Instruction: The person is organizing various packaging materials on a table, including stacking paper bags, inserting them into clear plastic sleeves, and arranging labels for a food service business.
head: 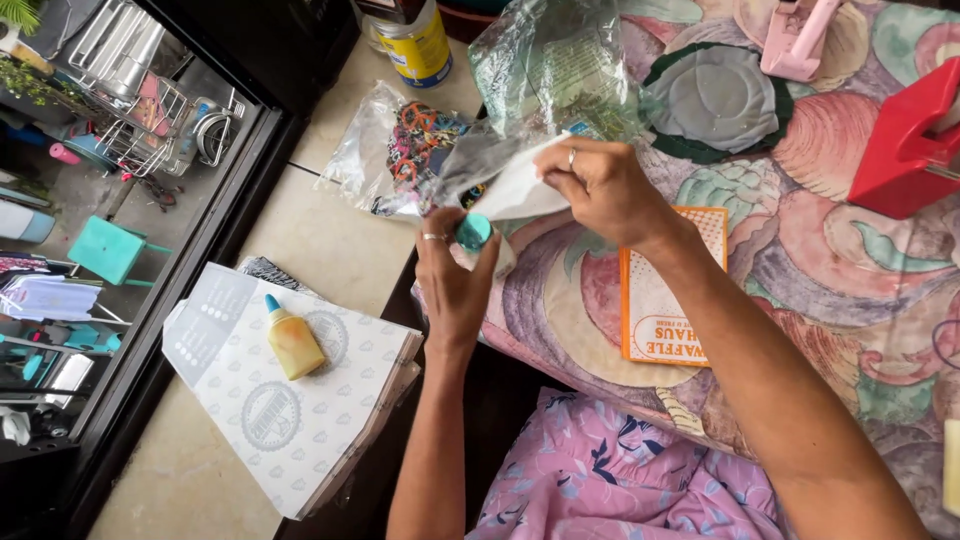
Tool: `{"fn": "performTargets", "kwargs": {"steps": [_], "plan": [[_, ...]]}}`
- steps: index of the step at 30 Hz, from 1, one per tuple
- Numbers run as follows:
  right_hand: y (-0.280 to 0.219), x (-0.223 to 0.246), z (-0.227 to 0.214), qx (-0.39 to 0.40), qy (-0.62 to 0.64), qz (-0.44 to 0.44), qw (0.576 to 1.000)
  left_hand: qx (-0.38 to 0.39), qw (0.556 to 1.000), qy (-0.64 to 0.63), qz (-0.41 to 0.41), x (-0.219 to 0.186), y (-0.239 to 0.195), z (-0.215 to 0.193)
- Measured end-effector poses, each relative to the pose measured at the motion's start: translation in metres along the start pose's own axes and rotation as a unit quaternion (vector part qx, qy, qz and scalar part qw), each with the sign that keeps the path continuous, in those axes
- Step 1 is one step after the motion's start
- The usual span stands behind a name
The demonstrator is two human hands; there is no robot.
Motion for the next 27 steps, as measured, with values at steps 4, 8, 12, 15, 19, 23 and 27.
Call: {"fn": "performTargets", "kwargs": {"steps": [4, 8, 12, 15, 19, 23, 27], "plan": [[-0.007, 0.024, -0.005, 0.040, -0.029, -0.008, 0.999, -0.022, 1.000, -0.009, -0.001, -0.017, -0.023, -0.001], [-0.022, 0.000, 0.005, 0.045, -0.021, 0.017, 0.999, 0.003, 0.994, -0.054, 0.098, -0.049, -0.051, 0.031], [-0.033, -0.024, 0.015, 0.036, -0.050, 0.027, 0.998, 0.068, 0.983, -0.124, 0.118, -0.062, -0.063, 0.066], [-0.034, -0.039, 0.016, 0.030, -0.069, 0.010, 0.997, 0.072, 0.982, -0.116, 0.128, -0.059, -0.059, 0.087], [-0.030, -0.024, 0.012, 0.067, -0.067, -0.011, 0.995, 0.091, 0.985, -0.102, 0.106, -0.063, -0.056, 0.085], [-0.038, -0.032, 0.013, 0.027, -0.176, -0.029, 0.984, 0.074, 0.987, -0.123, 0.067, -0.058, -0.047, 0.069], [-0.053, -0.050, -0.017, -0.090, -0.208, -0.034, 0.973, 0.022, 0.994, -0.039, 0.097, 0.021, -0.030, 0.070]]}}
Point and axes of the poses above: each hand's wrist, its own y-axis towards the middle knuckle, its own z-axis out of the palm, x = y × z, the point moved 10 cm from there along y, towards the middle knuckle, and after that the axes turned 9 degrees about -y, right-handed, at the moved point
